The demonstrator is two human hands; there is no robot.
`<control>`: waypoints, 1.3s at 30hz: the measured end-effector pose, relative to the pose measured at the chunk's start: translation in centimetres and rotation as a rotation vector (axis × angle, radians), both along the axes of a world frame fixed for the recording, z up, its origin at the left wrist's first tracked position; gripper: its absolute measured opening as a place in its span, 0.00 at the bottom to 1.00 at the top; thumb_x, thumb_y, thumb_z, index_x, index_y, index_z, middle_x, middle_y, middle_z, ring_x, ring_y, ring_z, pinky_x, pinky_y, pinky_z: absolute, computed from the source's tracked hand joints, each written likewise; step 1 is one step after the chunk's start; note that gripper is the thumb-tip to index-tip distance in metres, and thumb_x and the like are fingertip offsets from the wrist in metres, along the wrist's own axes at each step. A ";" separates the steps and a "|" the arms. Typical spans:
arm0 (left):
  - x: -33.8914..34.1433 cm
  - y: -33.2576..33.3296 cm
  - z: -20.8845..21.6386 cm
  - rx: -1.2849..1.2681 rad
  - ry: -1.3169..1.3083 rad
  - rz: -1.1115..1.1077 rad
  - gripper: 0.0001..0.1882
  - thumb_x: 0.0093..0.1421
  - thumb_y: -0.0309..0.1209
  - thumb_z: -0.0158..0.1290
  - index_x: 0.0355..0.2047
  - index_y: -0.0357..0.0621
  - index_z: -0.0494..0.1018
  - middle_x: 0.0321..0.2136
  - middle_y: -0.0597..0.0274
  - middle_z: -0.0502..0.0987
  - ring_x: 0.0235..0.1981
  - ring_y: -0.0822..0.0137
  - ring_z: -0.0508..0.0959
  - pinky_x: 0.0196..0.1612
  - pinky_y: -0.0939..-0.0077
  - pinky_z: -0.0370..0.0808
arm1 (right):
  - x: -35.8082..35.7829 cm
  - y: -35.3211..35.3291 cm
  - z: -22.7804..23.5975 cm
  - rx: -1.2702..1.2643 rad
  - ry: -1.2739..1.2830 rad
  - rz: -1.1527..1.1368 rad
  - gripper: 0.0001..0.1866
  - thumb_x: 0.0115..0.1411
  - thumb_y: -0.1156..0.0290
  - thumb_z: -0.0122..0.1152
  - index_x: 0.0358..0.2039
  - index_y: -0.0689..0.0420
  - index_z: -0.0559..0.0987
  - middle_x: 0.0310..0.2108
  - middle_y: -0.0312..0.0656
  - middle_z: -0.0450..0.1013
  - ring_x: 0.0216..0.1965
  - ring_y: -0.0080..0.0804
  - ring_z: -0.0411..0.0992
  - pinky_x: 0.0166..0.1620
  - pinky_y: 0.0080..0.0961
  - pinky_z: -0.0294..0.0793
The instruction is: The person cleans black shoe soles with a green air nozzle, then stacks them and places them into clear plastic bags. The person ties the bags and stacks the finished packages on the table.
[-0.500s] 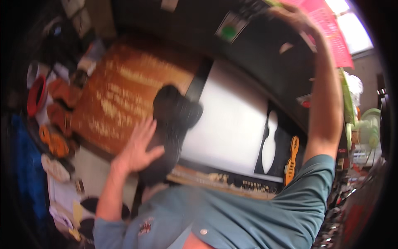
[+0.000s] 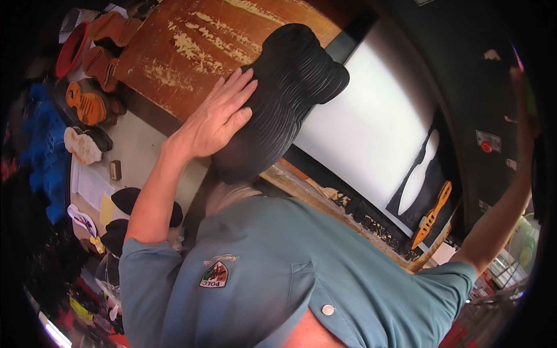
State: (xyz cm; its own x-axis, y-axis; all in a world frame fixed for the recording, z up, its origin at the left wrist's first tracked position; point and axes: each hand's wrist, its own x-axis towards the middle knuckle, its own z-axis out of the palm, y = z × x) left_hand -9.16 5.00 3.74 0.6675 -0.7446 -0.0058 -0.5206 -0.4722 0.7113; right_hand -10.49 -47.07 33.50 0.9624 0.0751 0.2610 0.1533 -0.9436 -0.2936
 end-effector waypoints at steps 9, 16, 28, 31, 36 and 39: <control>0.4 0.1 -0.7 -0.096 0.017 0.037 0.31 0.78 0.44 0.37 0.75 0.40 0.57 0.78 0.50 0.50 0.79 0.48 0.45 0.79 0.52 0.40 | -11.3 14.4 -13.1 -0.276 0.373 0.349 0.15 0.45 0.81 0.70 0.36 0.59 0.81 0.24 0.44 0.76 0.27 0.44 0.78 0.34 0.39 0.78; 0.9 0.1 -0.4 0.079 -0.107 -0.013 0.31 0.77 0.41 0.41 0.77 0.46 0.55 0.79 0.50 0.48 0.79 0.47 0.44 0.79 0.48 0.40 | -14.0 12.6 -16.0 -0.216 0.410 0.315 0.18 0.43 0.86 0.65 0.37 0.57 0.82 0.25 0.44 0.77 0.30 0.44 0.79 0.36 0.40 0.79; -1.2 -2.2 0.5 0.196 -0.283 0.039 0.37 0.74 0.44 0.50 0.77 0.43 0.52 0.78 0.44 0.47 0.78 0.40 0.46 0.77 0.44 0.45 | -14.6 12.7 -16.5 -0.207 0.636 0.229 0.20 0.39 0.86 0.66 0.35 0.57 0.83 0.26 0.45 0.79 0.30 0.47 0.79 0.37 0.40 0.80; -0.7 -1.8 0.2 0.065 -0.237 0.060 0.38 0.74 0.44 0.51 0.77 0.41 0.52 0.78 0.44 0.48 0.78 0.39 0.47 0.77 0.44 0.45 | -14.9 12.7 -17.1 -0.082 0.310 0.206 0.15 0.43 0.85 0.66 0.33 0.56 0.82 0.24 0.43 0.77 0.28 0.44 0.78 0.35 0.40 0.79; 0.4 -1.2 -0.3 0.067 -0.272 0.031 0.38 0.74 0.47 0.49 0.75 0.36 0.54 0.76 0.38 0.51 0.76 0.32 0.48 0.76 0.39 0.45 | -15.2 13.6 -16.8 -0.090 0.426 0.198 0.12 0.43 0.83 0.67 0.30 0.57 0.80 0.23 0.44 0.76 0.27 0.44 0.77 0.35 0.40 0.76; 0.8 -1.1 -0.4 0.178 -0.270 0.068 0.35 0.75 0.48 0.46 0.74 0.40 0.59 0.76 0.38 0.50 0.76 0.31 0.47 0.76 0.36 0.44 | -14.8 14.6 -17.4 -0.112 0.590 0.279 0.17 0.40 0.83 0.67 0.34 0.57 0.81 0.24 0.44 0.75 0.29 0.47 0.77 0.35 0.40 0.76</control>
